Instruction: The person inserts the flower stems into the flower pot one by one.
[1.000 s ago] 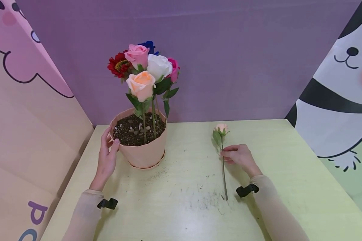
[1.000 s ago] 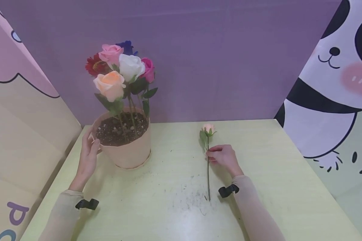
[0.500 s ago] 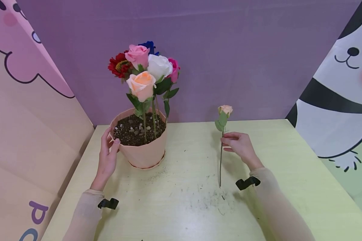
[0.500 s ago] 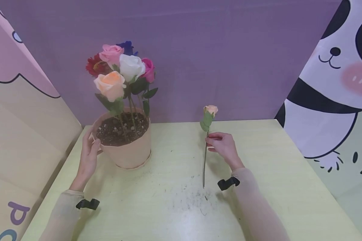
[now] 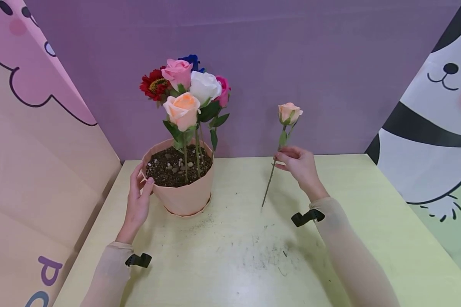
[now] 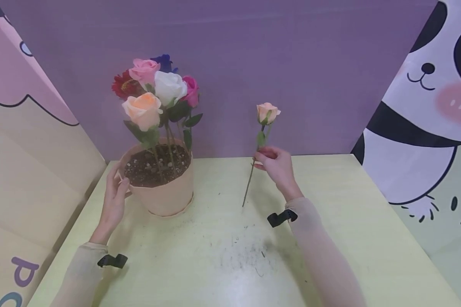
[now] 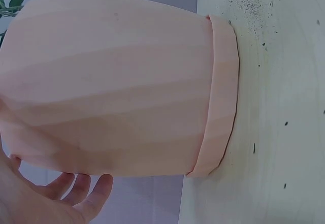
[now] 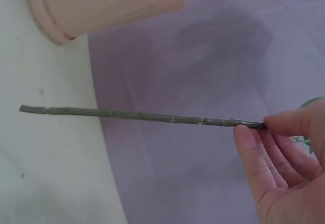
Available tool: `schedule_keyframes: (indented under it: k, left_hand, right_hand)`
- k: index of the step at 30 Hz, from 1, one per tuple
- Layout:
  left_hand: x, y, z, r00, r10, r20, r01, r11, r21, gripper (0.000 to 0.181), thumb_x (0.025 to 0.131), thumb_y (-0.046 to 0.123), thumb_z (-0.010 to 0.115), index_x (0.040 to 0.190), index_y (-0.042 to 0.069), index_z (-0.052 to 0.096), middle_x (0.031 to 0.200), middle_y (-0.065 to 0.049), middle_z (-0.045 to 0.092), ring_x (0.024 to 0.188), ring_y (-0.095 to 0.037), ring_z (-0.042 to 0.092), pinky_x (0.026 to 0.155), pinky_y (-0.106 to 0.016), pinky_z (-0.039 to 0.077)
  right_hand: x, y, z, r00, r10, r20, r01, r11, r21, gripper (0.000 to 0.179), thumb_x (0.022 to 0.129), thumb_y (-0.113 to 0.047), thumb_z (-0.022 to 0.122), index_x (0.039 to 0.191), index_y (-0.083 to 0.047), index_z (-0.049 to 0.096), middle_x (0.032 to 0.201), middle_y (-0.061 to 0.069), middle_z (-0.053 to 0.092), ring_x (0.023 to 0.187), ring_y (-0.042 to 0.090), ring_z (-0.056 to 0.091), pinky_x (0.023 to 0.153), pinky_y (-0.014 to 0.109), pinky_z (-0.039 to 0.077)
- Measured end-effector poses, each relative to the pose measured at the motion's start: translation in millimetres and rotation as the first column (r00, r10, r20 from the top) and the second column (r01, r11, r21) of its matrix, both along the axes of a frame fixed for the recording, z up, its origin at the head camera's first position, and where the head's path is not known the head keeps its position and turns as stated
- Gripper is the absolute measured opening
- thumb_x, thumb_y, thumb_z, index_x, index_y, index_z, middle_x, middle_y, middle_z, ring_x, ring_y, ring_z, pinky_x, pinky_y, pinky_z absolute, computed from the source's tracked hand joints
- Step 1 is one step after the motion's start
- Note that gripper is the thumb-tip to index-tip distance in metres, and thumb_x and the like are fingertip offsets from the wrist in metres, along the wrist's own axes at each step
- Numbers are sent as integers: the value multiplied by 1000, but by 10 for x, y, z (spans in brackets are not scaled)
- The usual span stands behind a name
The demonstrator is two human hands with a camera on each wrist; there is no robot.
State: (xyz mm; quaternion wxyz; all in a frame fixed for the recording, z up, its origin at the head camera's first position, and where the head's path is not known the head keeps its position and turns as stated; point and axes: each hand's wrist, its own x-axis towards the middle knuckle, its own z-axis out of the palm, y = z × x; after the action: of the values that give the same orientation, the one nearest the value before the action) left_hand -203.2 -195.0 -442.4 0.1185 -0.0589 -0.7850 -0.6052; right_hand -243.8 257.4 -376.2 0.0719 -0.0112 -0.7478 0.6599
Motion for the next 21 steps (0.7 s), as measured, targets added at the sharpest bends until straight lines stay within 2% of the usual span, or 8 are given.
schedule_keyframes:
  k: [5, 9, 15, 21]
  left_hand:
    - [-4, -5, -2, 1000, 9, 2, -9, 1000, -12, 61, 116, 34, 43, 171, 27, 17, 170, -20, 30, 148, -35, 39, 117, -53, 44]
    - [-13, -8, 1, 1000, -3, 8, 3, 1000, -7, 62, 116, 33, 42, 172, 29, 15, 171, -19, 28, 149, -35, 38, 117, -52, 42]
    - [-7, -7, 1, 1000, -7, 15, 7, 1000, 3, 63, 116, 30, 42, 172, 29, 14, 172, -17, 27, 149, -34, 37, 119, -54, 41]
    - [-5, -1, 2, 1000, -6, 12, 6, 1000, -3, 62, 116, 31, 42, 172, 28, 14, 172, -17, 28, 149, -34, 37, 117, -49, 43]
  right_hand:
    - [-83, -128, 183, 998, -17, -64, 11, 995, -100, 27, 100, -11, 74, 122, 3, 66, 98, -7, 78, 89, 7, 78, 83, 26, 64]
    - [-153, -256, 336, 989, -65, -134, 33, 973, -230, 20, 98, -9, 77, 116, -6, 68, 99, -3, 79, 90, 11, 79, 82, 26, 64]
    - [-252, -431, 531, 978, -97, -184, 25, 934, -357, 23, 96, -5, 78, 116, -4, 68, 100, 2, 79, 93, 15, 77, 81, 26, 65]
    - [-325, -590, 738, 964, -119, -237, 13, 913, -409, 24, 96, -2, 77, 118, 0, 68, 101, 8, 79, 92, 17, 78, 81, 27, 65]
